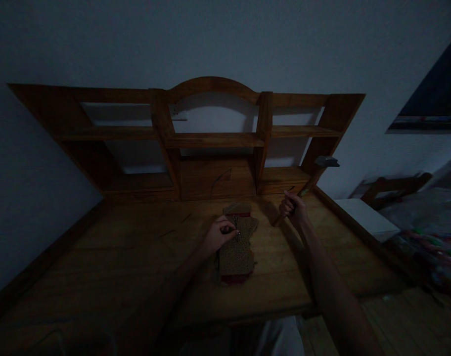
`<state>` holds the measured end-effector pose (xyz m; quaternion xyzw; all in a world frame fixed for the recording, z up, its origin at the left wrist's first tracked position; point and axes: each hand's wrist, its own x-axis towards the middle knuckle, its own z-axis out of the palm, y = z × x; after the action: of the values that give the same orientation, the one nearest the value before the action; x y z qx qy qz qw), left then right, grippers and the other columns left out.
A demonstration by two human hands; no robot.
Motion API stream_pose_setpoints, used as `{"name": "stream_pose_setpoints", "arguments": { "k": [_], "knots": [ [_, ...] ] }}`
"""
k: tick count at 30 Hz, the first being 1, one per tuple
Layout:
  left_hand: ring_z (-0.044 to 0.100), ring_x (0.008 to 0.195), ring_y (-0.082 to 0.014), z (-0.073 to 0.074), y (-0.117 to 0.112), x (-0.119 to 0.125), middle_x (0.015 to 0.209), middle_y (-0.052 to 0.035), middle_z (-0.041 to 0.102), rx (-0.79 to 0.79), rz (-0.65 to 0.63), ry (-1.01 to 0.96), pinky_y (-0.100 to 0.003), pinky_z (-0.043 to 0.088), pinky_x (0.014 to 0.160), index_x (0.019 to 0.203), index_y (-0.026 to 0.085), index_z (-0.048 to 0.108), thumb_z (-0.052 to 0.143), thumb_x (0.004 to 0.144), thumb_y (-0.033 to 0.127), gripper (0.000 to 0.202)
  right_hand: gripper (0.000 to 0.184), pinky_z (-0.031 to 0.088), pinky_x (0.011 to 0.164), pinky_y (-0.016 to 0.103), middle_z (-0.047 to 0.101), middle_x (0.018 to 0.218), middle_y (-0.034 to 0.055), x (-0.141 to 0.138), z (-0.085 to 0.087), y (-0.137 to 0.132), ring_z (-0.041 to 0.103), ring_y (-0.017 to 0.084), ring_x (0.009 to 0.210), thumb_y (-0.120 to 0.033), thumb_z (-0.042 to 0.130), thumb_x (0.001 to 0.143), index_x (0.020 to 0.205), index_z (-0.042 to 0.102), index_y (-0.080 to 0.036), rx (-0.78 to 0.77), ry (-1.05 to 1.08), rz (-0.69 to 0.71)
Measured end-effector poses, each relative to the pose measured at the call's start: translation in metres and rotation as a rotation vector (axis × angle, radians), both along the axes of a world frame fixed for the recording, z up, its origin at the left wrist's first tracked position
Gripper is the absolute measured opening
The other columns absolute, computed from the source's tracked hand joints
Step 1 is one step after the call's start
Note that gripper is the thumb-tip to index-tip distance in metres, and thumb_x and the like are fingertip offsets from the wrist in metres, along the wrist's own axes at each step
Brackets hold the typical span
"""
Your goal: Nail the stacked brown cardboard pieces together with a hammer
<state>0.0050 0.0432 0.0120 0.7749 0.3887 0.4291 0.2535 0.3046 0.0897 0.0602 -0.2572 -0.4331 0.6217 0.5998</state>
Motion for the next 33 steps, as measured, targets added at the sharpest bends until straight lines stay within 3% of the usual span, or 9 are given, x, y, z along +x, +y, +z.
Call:
{"name": "stream_pose_setpoints", "arguments": {
  "k": [7,21,25,30,33],
  "knots": [
    [0.048,0.079,-0.0119,0.003,0.001,-0.006,0.079,-0.0027,0.054,0.205,-0.019,0.154,-0.029,0.032,0.078,0.079,0.019,0.067,0.062,0.078,0.042,0.024,0.053,0.011,0.037,0.026,0.011,0.045,-0.002,0.0,0.001,0.001,0.014,0.009,0.036,-0.035,0.055,0.084,0.05,0.02,-0.016,-0.005,-0.003,0.016],
    [0.048,0.084,-0.011,0.003,0.007,-0.013,0.082,-0.0003,0.056,0.294,-0.002,0.237,-0.029,0.03,0.079,0.08,0.023,0.068,0.062,0.077,0.044,0.021,0.051,0.011,0.038,0.027,0.01,0.045,-0.0018,-0.001,0.002,-0.002,0.013,0.01,0.037,-0.034,0.055,0.085,0.051,0.021,-0.016,-0.009,0.012,-0.006],
    [0.046,0.076,-0.01,0.01,0.009,-0.021,0.073,-0.0006,0.052,0.217,0.039,0.234,-0.027,0.03,0.076,0.077,0.025,0.069,0.065,0.074,0.046,0.022,0.051,0.011,0.038,0.027,0.01,0.046,-0.0017,0.0,0.001,0.0,0.013,0.011,0.037,-0.034,0.057,0.084,0.051,0.022,-0.016,-0.016,0.015,-0.01],
    [0.043,0.071,-0.009,0.01,-0.004,-0.011,0.065,-0.0008,0.047,0.141,-0.085,0.211,-0.024,0.031,0.073,0.079,0.027,0.071,0.066,0.071,0.049,0.024,0.052,0.01,0.038,0.027,0.01,0.044,-0.0016,0.0,0.001,0.0,0.013,0.01,0.036,-0.034,0.056,0.084,0.05,0.022,-0.016,-0.011,0.012,0.003],
    [0.044,0.072,-0.0091,0.008,-0.009,-0.001,0.066,-0.001,0.047,0.085,-0.09,0.219,-0.023,0.031,0.07,0.082,0.025,0.071,0.066,0.071,0.051,0.029,0.052,0.009,0.038,0.027,0.01,0.045,-0.0018,0.0,0.002,0.0,0.012,0.01,0.036,-0.033,0.056,0.084,0.05,0.021,-0.016,-0.011,0.018,-0.004]
  ]
}}
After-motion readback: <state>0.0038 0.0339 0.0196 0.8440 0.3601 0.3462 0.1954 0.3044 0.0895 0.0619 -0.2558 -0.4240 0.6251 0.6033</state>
